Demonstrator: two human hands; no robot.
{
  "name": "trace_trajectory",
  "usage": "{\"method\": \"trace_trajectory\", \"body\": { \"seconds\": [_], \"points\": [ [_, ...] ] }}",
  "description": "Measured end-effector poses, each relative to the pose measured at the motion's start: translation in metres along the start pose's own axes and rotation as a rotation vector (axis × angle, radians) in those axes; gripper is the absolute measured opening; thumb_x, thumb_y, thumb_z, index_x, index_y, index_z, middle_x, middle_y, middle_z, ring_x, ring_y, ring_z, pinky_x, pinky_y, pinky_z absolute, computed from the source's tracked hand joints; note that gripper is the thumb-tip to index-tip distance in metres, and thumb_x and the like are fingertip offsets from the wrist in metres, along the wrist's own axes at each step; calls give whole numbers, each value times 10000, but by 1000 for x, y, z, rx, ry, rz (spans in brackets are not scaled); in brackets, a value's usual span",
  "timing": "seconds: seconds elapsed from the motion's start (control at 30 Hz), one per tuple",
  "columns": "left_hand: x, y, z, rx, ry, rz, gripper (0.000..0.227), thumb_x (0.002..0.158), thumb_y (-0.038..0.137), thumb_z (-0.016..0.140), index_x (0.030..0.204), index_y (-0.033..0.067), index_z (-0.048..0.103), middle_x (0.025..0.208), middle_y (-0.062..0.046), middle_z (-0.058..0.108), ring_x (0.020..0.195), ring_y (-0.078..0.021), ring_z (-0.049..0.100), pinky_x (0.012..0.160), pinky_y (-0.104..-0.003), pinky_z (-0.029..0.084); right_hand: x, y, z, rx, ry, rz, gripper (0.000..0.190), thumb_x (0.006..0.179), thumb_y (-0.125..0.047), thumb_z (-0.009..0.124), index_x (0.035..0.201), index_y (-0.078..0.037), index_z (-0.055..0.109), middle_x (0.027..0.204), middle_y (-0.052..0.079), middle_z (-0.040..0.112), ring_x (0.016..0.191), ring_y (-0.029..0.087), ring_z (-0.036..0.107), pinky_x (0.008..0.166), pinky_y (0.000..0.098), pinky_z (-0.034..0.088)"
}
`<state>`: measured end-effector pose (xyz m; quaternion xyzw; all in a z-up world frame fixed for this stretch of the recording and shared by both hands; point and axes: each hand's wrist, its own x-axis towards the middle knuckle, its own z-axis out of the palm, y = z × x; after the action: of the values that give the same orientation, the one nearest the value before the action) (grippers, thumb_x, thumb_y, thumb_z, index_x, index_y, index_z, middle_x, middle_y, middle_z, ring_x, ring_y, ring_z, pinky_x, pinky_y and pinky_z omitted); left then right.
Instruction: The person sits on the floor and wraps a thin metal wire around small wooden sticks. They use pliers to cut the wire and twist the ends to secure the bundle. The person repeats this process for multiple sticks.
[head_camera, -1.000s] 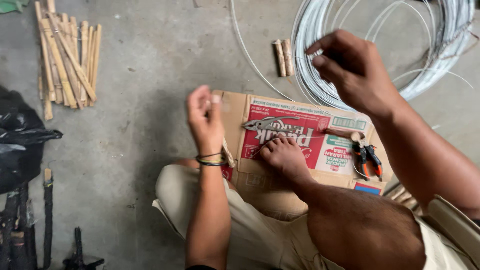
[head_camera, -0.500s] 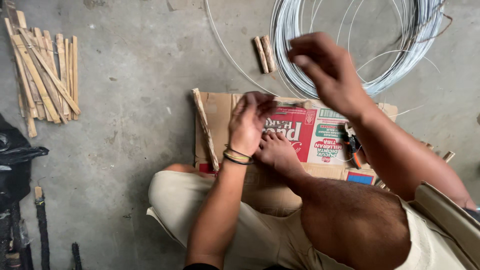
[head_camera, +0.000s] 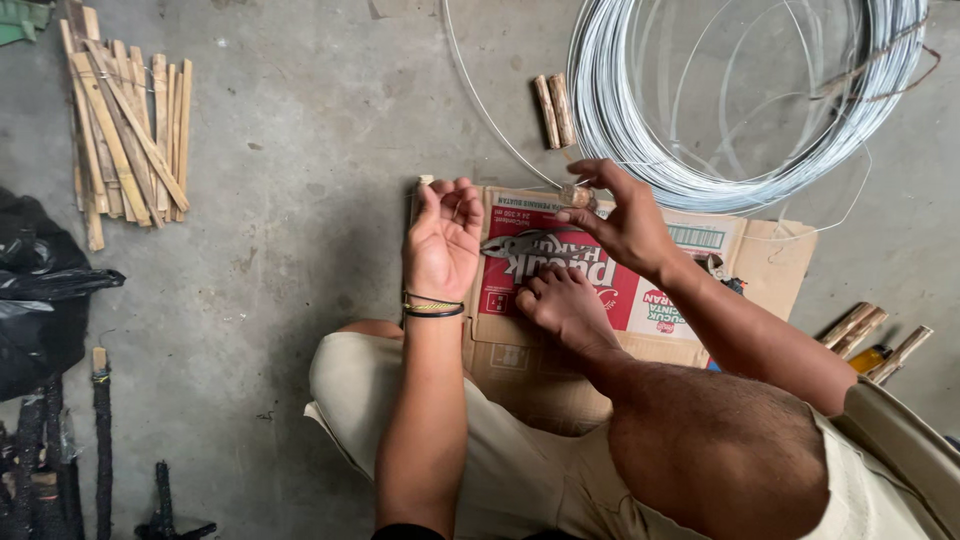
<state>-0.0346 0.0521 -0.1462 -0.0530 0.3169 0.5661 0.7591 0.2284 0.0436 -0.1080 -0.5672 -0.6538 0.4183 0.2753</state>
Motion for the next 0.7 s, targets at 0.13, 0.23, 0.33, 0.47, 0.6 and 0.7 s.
{"method": "trace_trajectory", "body": {
  "seconds": [0.13,0.23,0.33,0.47,0.6,0.7],
  "points": [
    [-8,13,12,-31,4,-2,284,1092,257,584,1199,-4,622,1202,-132,660,1089,-212,651,1016,-343,542,-5,-25,-17,172,33,163,559,912,-168,814,1354,-30,501,990,93,648,864,127,590,748,299,524],
    [-17,7,28,131,-31,-11,309,1048,254,620,1258,28,619,1212,-108,655,1087,-198,648,990,-337,543,1,-35,-31,549,1,181,509,957,-124,772,1356,-9,478,1039,83,591,904,90,558,750,257,506],
    [-18,-31,45,652,-98,85,411,1004,253,681,1329,14,605,1248,-95,652,1140,-163,632,1015,-296,521,7,-34,-29,497,-79,256,489,960,-108,737,1348,1,459,1053,91,595,935,111,587,771,281,552],
    [-8,-92,60,712,-178,-12,500,998,235,721,1438,50,573,1126,-76,672,1035,-120,623,942,-257,529,-6,-27,-13,382,-97,251,498,986,-127,688,1369,13,403,1053,144,685,955,159,665,807,320,567],
    [1,-113,60,883,-221,44,367,967,177,736,1302,67,637,1070,-5,672,957,-74,625,836,-234,533,-18,-13,-16,118,-32,186,606,951,-137,723,1396,30,348,1026,211,714,933,231,702,782,375,568],
    [13,-128,65,906,-205,39,217,985,153,737,1168,48,693,922,17,657,816,-56,595,718,-221,498,-27,-2,-35,-46,-109,238,803,862,-167,801,1486,13,329,1027,250,698,868,304,706,735,391,572]
  ]
}}
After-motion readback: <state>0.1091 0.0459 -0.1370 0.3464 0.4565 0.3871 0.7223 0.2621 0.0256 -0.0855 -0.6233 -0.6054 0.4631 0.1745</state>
